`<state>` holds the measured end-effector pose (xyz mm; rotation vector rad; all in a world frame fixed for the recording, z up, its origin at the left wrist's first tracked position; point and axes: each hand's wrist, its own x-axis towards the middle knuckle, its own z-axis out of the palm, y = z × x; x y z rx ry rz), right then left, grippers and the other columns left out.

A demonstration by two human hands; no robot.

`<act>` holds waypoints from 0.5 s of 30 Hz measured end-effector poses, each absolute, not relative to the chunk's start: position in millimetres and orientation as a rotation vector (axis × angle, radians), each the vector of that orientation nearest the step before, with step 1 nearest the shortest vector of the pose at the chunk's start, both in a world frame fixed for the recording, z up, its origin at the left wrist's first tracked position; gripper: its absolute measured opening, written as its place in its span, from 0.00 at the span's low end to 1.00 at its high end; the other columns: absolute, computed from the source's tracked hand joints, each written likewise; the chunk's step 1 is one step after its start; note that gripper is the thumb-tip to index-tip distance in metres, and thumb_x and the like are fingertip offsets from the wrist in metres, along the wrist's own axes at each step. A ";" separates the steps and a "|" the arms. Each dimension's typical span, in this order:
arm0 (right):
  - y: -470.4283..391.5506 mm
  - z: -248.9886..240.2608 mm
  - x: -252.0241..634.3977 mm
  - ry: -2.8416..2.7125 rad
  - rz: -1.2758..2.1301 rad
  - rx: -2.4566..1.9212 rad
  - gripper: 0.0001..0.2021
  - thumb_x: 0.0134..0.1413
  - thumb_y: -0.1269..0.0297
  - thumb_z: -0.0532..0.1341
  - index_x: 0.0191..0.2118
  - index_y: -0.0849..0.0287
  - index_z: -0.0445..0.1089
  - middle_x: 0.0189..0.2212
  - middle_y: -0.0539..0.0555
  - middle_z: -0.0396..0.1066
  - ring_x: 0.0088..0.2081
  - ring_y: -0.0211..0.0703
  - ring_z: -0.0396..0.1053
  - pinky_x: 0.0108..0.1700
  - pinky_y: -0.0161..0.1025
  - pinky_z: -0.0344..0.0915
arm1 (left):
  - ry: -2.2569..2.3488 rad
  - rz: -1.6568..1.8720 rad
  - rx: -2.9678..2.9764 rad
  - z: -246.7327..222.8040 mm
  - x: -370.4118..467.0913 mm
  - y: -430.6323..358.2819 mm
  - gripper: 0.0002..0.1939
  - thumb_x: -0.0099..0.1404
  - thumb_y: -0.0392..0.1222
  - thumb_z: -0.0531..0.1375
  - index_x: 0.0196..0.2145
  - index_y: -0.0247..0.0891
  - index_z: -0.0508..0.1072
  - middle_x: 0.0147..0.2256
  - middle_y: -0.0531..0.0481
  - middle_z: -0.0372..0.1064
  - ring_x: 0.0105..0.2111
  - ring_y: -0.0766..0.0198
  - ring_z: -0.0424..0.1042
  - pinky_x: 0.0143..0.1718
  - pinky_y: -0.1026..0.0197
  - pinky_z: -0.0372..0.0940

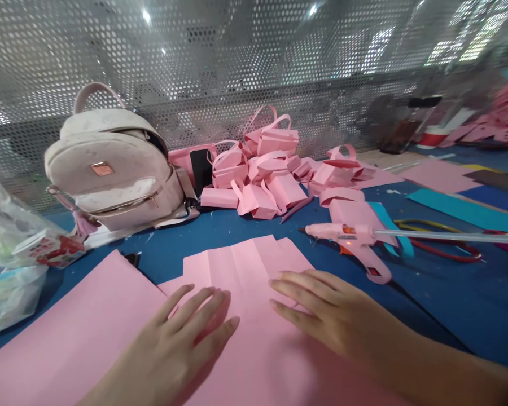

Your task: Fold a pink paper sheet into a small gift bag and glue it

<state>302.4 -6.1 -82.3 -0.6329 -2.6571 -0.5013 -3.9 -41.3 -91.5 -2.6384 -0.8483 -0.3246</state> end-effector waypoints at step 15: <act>-19.9 -87.8 331.2 -2.688 -0.885 -0.746 0.24 0.52 0.82 0.45 0.44 0.68 0.76 0.45 0.64 0.76 0.49 0.54 0.68 0.44 0.50 0.65 | -0.893 -0.316 -2.752 -82.6 -6.8 -41.8 0.20 0.72 0.35 0.54 0.59 0.46 0.68 0.56 0.46 0.69 0.50 0.53 0.69 0.53 0.49 0.61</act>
